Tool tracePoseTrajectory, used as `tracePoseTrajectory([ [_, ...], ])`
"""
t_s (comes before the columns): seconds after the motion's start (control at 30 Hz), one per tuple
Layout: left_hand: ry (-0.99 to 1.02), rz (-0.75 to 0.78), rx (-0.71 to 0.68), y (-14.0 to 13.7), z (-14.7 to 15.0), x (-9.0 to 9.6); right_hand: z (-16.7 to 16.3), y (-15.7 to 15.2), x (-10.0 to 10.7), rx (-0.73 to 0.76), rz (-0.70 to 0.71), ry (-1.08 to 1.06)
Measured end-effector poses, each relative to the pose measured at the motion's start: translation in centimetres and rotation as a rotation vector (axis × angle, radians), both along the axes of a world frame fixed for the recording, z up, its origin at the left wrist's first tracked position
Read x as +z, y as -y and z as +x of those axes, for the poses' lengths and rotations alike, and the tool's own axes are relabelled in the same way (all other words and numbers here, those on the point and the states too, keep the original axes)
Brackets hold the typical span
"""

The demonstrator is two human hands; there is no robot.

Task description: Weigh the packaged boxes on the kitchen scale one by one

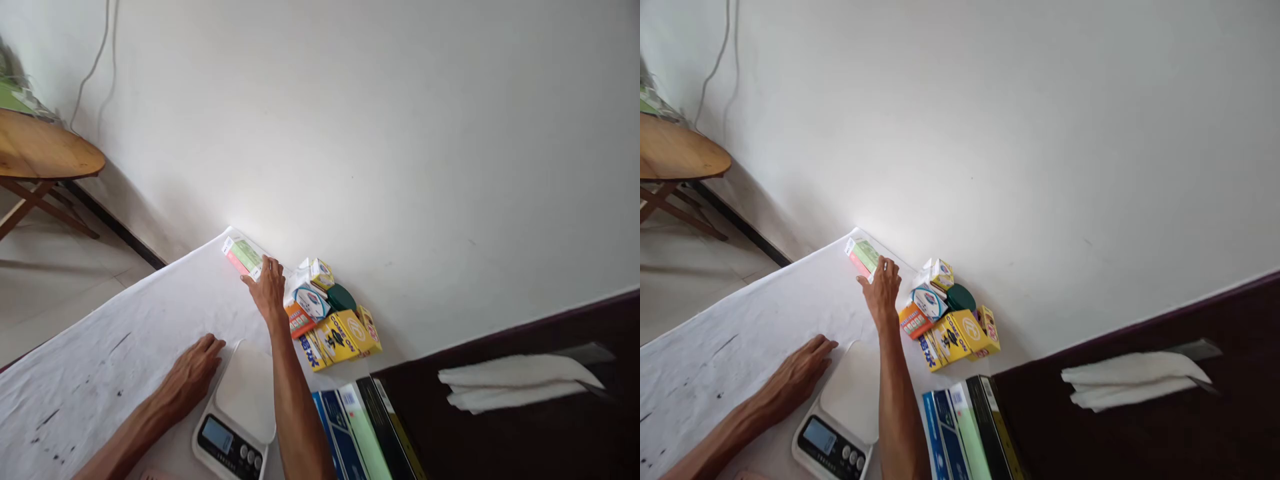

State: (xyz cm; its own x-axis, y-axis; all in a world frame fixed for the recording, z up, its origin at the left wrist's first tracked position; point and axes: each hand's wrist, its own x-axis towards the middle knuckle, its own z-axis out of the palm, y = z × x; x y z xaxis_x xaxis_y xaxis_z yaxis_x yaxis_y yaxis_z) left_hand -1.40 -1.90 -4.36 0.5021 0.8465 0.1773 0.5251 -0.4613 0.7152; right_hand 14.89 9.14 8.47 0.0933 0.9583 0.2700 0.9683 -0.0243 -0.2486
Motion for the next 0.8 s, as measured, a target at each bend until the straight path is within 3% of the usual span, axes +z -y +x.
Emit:
tracePoseTrajectory([
  [0.1,0.036,0.078,0.005,-0.2,-0.3,-1.0,0.4,9.2,1.5,0.115,0.215,0.022],
  [0.2,0.014,0.125,0.008,-0.3,-0.6,-1.1,4.3,19.0,2.9,-0.039,0.431,0.1],
  [0.27,0.023,0.15,-0.002,-0.3,-0.7,-0.9,8.1,24.9,3.3,-0.261,0.405,0.213],
  [0.37,0.027,0.178,-0.01,-0.3,-0.8,-0.6,13.0,31.3,2.3,-0.539,0.218,0.221],
  [0.43,0.021,0.181,-0.007,-0.3,-0.9,-0.4,14.7,33.4,1.1,-0.617,0.113,0.111],
  [0.5,0.026,0.167,-0.009,-0.2,-0.9,-0.4,15.1,34.2,0.1,-0.638,0.095,0.014],
  [0.7,0.046,0.135,0.011,0.3,-0.9,-0.3,13.3,34.1,1.0,-0.58,0.339,-0.013],
  [0.8,0.051,0.124,0.016,0.5,-0.9,-0.2,11.4,33.2,1.3,-0.423,0.405,-0.042],
])
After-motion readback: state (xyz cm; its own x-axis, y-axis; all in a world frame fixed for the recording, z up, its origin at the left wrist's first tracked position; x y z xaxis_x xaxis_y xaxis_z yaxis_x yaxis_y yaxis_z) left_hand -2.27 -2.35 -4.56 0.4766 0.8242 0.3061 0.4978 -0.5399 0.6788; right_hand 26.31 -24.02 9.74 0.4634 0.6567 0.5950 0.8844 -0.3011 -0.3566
